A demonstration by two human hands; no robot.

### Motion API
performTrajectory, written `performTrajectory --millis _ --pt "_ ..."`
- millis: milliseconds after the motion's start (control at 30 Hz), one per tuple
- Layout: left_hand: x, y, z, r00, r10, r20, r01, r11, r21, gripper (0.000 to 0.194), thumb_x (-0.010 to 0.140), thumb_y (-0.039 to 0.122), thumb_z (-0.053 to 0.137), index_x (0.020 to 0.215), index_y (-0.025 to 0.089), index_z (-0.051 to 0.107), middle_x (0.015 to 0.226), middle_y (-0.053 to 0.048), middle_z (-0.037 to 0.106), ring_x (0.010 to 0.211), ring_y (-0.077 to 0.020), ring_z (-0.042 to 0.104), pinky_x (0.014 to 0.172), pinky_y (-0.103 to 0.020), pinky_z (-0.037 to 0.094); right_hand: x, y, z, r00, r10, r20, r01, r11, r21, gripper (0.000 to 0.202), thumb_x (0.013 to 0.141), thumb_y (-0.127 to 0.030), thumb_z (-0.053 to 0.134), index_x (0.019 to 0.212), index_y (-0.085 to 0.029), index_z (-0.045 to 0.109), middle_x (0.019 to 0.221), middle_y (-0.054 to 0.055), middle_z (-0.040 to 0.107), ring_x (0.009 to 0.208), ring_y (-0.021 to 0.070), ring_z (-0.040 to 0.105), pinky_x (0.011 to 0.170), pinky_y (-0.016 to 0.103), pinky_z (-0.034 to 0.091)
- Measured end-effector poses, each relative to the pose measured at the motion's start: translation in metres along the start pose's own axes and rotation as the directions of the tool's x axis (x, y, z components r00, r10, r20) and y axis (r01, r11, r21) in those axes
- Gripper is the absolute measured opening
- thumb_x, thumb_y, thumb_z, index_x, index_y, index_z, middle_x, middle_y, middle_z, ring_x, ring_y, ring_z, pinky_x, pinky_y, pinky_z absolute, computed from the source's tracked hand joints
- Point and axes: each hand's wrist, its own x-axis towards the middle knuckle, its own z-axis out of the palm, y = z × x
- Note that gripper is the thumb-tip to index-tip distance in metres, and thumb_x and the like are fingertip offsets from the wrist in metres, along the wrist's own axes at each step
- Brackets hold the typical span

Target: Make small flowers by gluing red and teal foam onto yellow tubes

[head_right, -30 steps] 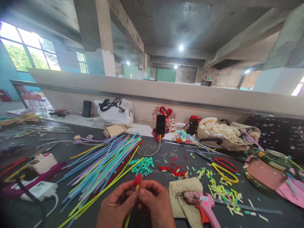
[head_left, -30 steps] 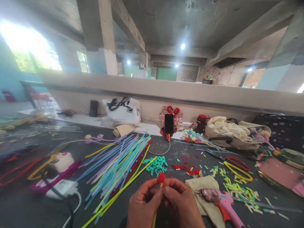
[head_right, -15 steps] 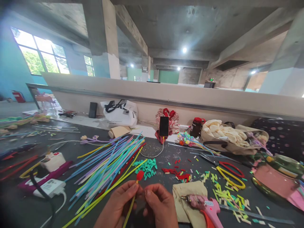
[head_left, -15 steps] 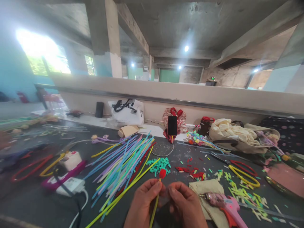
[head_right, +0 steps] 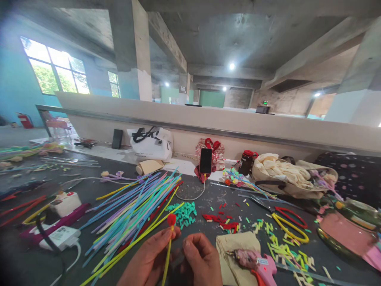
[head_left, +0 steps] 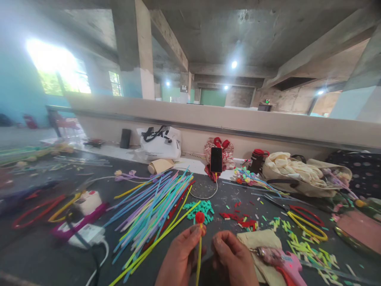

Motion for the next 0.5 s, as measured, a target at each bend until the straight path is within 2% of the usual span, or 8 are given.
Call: performTrajectory --millis 133,233,333,500 --pt "0.0 -0.006 0.002 0.999 -0.036 0.034 0.039 0.995 -0.087 0.014 0.059 0.027 0.067 0.064 0.016 0.06 0.048 0.005 0.05 0.042 -0.0061 0.046 0.046 -0.017 0.038 -0.002 0.009 0.007 0.993 -0.095 0.064 0.099 0.993 -0.069 0.031 0.055 -0.044 0.069 0.06 -0.015 0.059 0.049 -0.002 0.054 0.042 0.0083 0.044 0.04 0.018 0.032" --pt "0.001 -0.01 0.003 0.993 -0.063 0.103 0.079 0.985 -0.152 0.013 0.062 0.025 0.065 0.062 0.014 0.058 0.049 0.005 0.049 0.043 -0.0059 0.046 0.044 -0.016 0.035 -0.002 0.015 0.012 0.994 -0.081 0.069 0.088 0.99 -0.114 0.031 0.056 -0.044 0.067 0.058 -0.014 0.057 0.047 -0.003 0.051 0.043 0.0082 0.043 0.042 0.018 0.031" --pt "0.003 -0.009 0.001 0.993 -0.038 0.115 0.053 0.99 -0.127 0.012 0.064 0.023 0.064 0.063 0.014 0.057 0.05 0.005 0.049 0.043 -0.0049 0.045 0.044 -0.016 0.033 -0.002 0.015 0.014 0.995 -0.063 0.076 0.071 0.991 -0.114 0.032 0.059 -0.044 0.064 0.054 -0.015 0.055 0.044 -0.004 0.048 0.04 0.0065 0.038 0.04 0.017 0.028" --pt "0.003 -0.005 -0.002 0.998 0.026 0.054 -0.024 0.999 -0.037 0.016 0.062 0.028 0.065 0.065 0.015 0.056 0.051 0.005 0.051 0.04 -0.0046 0.043 0.04 -0.017 0.032 -0.005 0.014 0.013 0.994 -0.064 0.093 0.077 0.988 -0.137 0.032 0.062 -0.044 0.061 0.051 -0.016 0.051 0.04 -0.005 0.045 0.035 0.0054 0.032 0.036 0.017 0.021"
